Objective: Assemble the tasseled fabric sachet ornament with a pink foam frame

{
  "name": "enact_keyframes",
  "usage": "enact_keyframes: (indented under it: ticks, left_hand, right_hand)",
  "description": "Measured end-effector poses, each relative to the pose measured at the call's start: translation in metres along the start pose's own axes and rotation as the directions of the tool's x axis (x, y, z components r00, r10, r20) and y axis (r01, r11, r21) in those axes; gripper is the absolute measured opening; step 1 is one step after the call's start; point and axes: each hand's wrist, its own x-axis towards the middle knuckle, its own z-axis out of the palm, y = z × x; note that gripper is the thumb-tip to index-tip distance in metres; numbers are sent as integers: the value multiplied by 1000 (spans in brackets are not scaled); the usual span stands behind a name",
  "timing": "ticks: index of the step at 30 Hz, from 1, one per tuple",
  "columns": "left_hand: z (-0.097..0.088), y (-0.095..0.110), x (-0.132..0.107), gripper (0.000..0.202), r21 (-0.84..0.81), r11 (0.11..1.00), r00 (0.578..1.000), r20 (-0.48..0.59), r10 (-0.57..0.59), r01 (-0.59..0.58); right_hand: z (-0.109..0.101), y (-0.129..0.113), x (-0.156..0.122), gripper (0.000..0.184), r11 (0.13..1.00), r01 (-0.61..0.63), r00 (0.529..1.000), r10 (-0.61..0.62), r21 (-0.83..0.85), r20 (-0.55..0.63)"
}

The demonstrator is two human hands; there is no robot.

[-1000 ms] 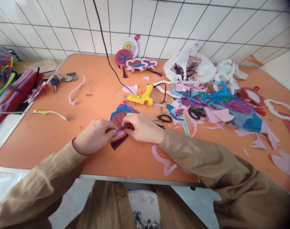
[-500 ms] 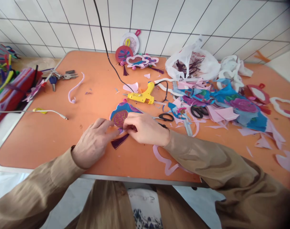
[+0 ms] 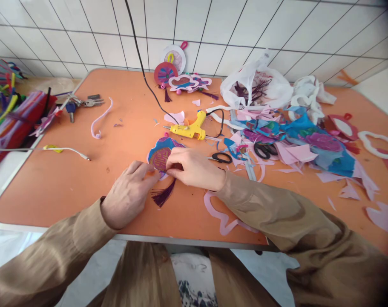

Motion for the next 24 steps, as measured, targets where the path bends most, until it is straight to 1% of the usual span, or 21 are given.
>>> enact_keyframes:
  ticks: [4,8,10,14,17,19,22,24]
  left_hand:
    - [0,0,-1,43,-1,1000,1000,13,-12,12]
    - [2,2,0,48,-5,1000,1000,25,-14,14]
    - [4,3,1,47,-1,1000,1000,23,-10,10]
    - [4,3,4,42,-17,1000,1000,13,12,-12]
    - [2,1,2,42,-27,1000,1000,-7,-16,16]
    - [2,0,0,47,-6,1000,1000,-1,-31,31]
    - [2,0,-3,54,19,1000,999,36,-20,19]
    - [2,0,-3,54,42,999,999,47,-12,10]
  right_hand:
    - [3,-2,0,8,994,-25,998,30,-104,47]
    - [4,-6,-1,10,978,-31,998,40,-206,39]
    - [5,-6,-1,12,975,-35,998,43,-220,35]
    - [5,-5,1,12,980,-39,998,49,-196,47]
    - [3,-4,0,12,982,-20,998,32,-188,58]
    - [2,-4,-1,11,980,-1,998,14,-200,65]
    - [3,-5,-2,13,961,33,997,-12,-275,78]
    - [4,-6,-1,15,940,57,996,-29,-335,88]
